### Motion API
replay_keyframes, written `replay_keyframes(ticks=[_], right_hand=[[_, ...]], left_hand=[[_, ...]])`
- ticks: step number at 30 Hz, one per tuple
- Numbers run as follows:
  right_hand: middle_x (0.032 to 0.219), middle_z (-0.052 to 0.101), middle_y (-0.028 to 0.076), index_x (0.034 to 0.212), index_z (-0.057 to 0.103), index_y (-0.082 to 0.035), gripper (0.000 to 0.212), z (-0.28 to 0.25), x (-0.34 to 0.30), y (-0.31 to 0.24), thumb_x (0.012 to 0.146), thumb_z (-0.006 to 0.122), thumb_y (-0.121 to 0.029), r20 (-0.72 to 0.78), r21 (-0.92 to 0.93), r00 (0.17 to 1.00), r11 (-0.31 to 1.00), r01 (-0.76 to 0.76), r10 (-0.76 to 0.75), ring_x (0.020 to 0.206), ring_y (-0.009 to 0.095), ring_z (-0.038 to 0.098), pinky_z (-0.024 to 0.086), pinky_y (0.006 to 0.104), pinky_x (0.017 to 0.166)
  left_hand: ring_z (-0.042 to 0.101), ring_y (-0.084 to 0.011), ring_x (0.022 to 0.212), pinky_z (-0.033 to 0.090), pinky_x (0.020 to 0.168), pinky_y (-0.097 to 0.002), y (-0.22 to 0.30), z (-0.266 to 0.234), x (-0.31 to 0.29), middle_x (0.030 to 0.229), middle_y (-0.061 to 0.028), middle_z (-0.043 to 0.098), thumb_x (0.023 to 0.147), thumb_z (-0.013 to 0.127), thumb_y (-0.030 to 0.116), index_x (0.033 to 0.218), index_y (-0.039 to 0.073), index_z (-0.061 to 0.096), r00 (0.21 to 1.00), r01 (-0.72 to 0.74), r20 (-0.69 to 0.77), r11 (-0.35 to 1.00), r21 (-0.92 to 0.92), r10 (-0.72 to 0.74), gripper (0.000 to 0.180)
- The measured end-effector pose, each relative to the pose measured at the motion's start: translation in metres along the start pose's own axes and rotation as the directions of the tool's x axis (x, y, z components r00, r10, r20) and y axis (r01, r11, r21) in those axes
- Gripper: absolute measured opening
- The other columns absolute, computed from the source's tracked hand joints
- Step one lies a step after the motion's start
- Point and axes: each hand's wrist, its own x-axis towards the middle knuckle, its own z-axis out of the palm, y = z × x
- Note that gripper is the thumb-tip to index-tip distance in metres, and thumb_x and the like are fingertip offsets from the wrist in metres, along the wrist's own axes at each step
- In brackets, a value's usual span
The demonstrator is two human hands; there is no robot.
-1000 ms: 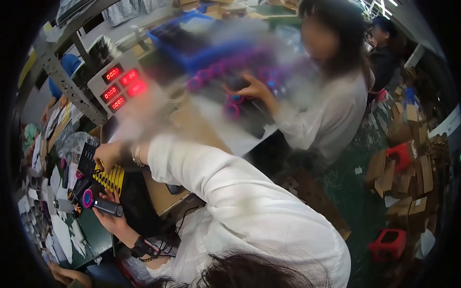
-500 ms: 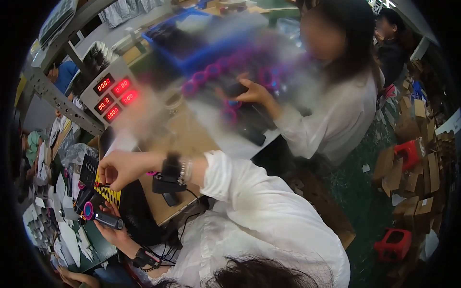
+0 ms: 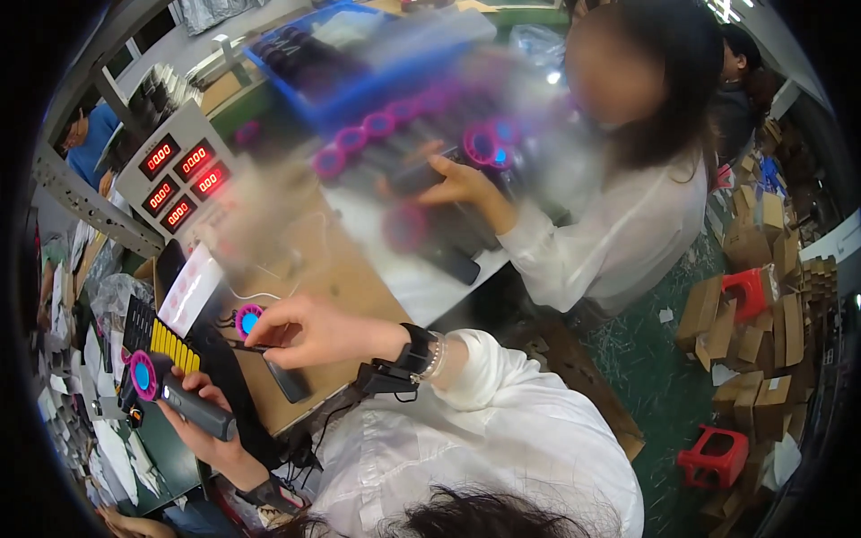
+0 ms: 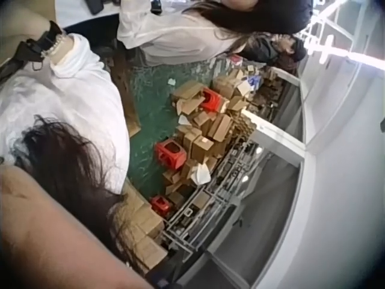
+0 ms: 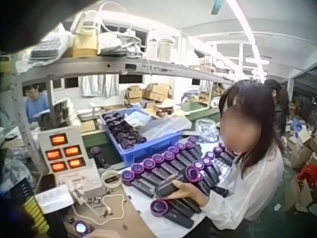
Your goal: The person assembles a handheld fan by inserting a small component into the handle, peeling a label from a sheet, and pressing it onto the device. They then press the power button to test the fan and use a tool to adjust the label before repeating the process with another unit.
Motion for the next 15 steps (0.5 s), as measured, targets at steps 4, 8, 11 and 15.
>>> replay_keyframes(ticks=[4, 8, 11, 15], right_hand=[[0.091, 0.062, 0.009, 0.101, 0.064, 0.002, 0.024, -0.009, -0.02, -0.004, 0.077, 0.063, 0.0, -0.125, -0.005, 0.992, 1.0, -0.021, 0.02, 0.081, 0.013, 0.061, 0.051, 0.0243, 0.072], [0.092, 0.062, 0.009, 0.1, 0.063, 0.003, 0.024, -0.011, -0.039, -0.009, 0.076, 0.062, 0.001, -0.223, -0.026, 0.973, 0.998, -0.06, 0.053, 0.081, 0.013, 0.061, 0.051, 0.024, 0.072], [0.092, 0.063, 0.01, 0.099, 0.064, 0.004, 0.024, -0.01, -0.055, -0.007, 0.075, 0.063, 0.003, -0.285, -0.146, 0.958, 0.986, -0.079, 0.034, 0.08, 0.013, 0.061, 0.051, 0.0237, 0.072], [0.09, 0.062, 0.011, 0.096, 0.064, 0.005, 0.024, -0.002, -0.069, 0.0, 0.072, 0.06, 0.007, -0.24, -0.35, 0.971, 0.932, -0.096, 0.01, 0.079, 0.015, 0.06, 0.049, 0.0236, 0.07]], left_hand=[[0.045, -0.0188, 0.091, 0.044, 0.076, -0.0307, -0.03, 0.007, 0.011, 0.095, -0.0105, 0.045, 0.094, 0.04, 0.041, 0.118, 0.0, 0.042, 0.996, 0.091, -0.01, 0.995, -0.052, -0.091, 0.047], [0.045, -0.0188, 0.088, 0.044, 0.076, -0.0315, -0.055, 0.004, 0.01, 0.094, -0.0089, 0.045, 0.093, 0.04, 0.045, 0.117, 0.001, 0.044, 0.994, 0.067, -0.084, 0.998, 0.011, -0.066, 0.05], [0.047, -0.0187, 0.084, 0.043, 0.075, -0.0309, -0.067, 0.003, 0.007, 0.091, -0.0066, 0.048, 0.091, 0.04, 0.051, 0.114, 0.005, 0.047, 0.98, 0.144, -0.134, 0.988, -0.057, -0.15, 0.052], [0.051, -0.0199, 0.084, 0.045, 0.075, -0.0331, -0.065, -0.006, -0.009, 0.091, -0.0071, 0.053, 0.09, 0.035, 0.056, 0.113, 0.007, 0.049, 0.982, 0.132, -0.139, 0.991, -0.002, -0.131, 0.056]])
